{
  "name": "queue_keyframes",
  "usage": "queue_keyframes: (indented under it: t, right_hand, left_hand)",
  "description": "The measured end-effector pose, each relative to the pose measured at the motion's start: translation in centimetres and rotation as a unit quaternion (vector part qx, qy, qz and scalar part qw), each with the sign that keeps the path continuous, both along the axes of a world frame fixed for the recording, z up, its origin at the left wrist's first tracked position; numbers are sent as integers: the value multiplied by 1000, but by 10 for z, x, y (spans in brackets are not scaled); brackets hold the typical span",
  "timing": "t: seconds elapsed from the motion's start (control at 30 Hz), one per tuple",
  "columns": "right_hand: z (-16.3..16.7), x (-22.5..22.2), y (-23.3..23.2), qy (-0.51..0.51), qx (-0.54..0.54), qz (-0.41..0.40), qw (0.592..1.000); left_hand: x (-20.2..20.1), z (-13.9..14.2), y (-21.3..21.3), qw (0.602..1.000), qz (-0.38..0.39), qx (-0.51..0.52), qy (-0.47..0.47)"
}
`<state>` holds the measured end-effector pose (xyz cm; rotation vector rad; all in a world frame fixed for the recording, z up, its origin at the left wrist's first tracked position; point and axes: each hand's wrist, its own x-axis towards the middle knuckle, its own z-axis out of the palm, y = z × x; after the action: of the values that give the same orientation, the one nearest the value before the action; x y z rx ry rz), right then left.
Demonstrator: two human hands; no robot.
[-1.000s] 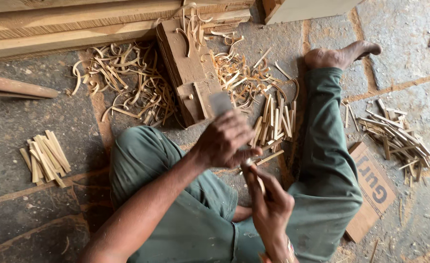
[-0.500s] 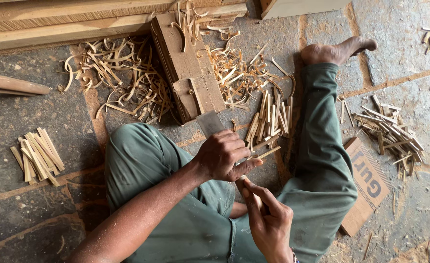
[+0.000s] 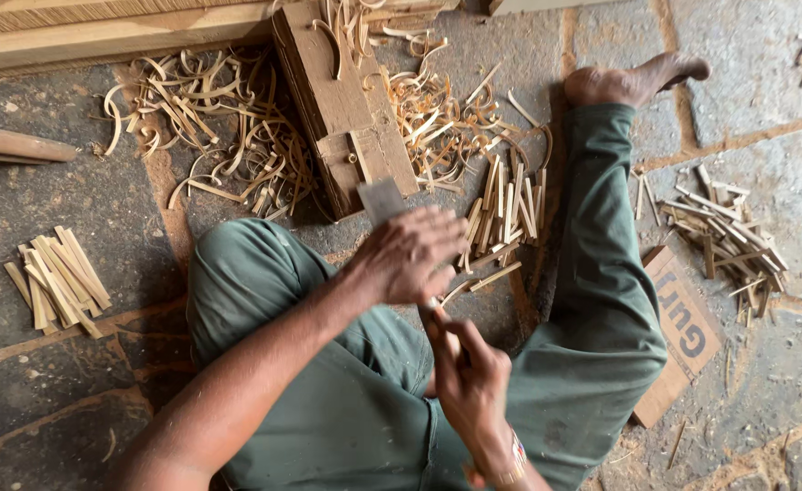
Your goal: The person sits on the floor and uses a chisel to shave thin strips from small wooden sticks held against a wooden block. The person repeatedly picks up sticks, shaves them, and places the finished pieces aside.
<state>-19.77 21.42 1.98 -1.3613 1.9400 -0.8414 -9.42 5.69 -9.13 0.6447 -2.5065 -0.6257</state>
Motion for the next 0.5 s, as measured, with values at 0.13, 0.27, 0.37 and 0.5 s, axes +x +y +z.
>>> queue_keyframes:
  t: [0.13, 0.27, 0.37, 0.5]
  right_hand:
    - [-18, 0, -14, 15, -28, 6, 999]
    - [-25, -4, -19, 32, -72, 26, 997]
    - [-32, -3, -33, 31, -87, 41, 995]
    - [-40, 4, -51, 22, -85, 41, 995]
  left_hand:
    - [1, -20, -23, 1000, 12, -6, -23]
    - [-2, -29, -28, 1000, 12, -5, -10]
    - [-2, -27, -41, 998, 29, -30, -54]
    - [5, -20, -81, 995, 26, -22, -94]
